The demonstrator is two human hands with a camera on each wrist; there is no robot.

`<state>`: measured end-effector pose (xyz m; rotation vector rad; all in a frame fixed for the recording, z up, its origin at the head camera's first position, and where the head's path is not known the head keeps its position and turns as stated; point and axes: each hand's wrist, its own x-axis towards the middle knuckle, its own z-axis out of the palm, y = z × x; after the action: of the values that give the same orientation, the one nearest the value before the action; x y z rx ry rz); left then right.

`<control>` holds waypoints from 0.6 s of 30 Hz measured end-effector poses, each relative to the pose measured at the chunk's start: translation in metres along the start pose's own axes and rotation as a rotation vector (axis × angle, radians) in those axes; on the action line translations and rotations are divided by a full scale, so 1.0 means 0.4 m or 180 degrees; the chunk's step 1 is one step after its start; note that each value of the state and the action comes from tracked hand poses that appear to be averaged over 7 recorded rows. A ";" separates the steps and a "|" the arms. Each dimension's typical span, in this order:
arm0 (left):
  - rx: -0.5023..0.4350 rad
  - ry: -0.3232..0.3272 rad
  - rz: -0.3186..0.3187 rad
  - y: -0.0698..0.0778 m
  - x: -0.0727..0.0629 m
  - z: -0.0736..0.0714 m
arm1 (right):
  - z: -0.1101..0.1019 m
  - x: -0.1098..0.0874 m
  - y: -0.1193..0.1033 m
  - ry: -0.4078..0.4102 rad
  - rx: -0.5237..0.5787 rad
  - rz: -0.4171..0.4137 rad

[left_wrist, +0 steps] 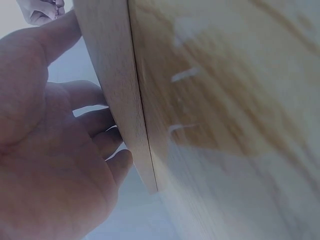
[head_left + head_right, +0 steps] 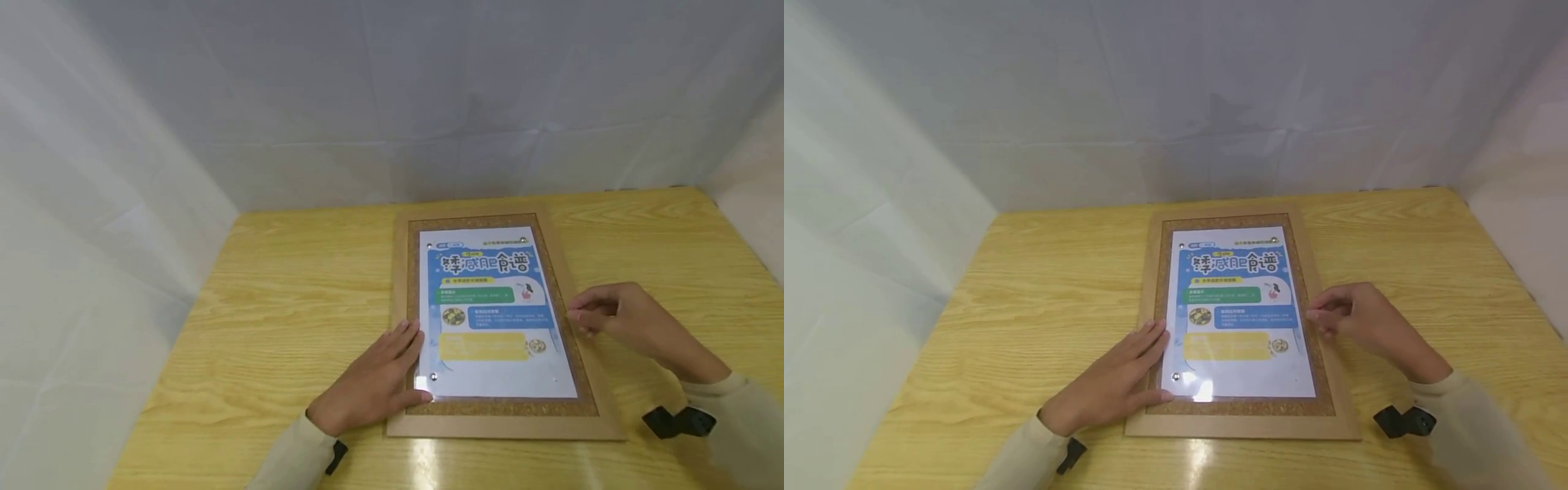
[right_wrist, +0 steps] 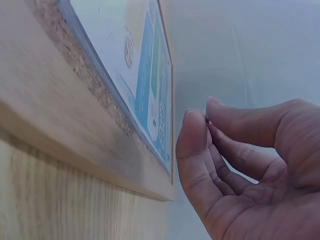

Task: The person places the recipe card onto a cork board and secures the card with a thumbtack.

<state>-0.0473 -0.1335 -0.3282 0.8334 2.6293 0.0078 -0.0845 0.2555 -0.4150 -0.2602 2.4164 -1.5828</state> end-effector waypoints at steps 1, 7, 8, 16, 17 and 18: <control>-0.0003 0.0001 0.0010 -0.001 0.000 0.000 | 0.005 -0.004 -0.002 -0.0012 0.0030 -0.0018; -0.0035 -0.0009 0.0048 -0.005 0.001 0.001 | 0.026 -0.021 -0.006 -0.0156 0.0116 -0.0140; -0.0039 -0.0006 0.0050 -0.006 0.001 0.001 | 0.029 -0.022 -0.005 -0.0214 0.0130 -0.0168; -0.0033 0.0016 0.0072 -0.010 0.004 0.001 | 0.051 -0.024 0.006 -0.0835 0.0396 -0.0593; -0.0021 0.0020 0.0070 -0.010 0.003 0.001 | 0.051 -0.024 0.007 -0.0873 0.0408 -0.0639; -0.0005 0.0025 0.0074 -0.010 0.003 0.001 | 0.052 -0.025 0.007 -0.0919 0.0421 -0.0678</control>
<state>-0.0503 -0.1363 -0.3293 0.8652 2.6264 0.0196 -0.0687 0.2413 -0.4243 -0.6899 2.1122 -1.6517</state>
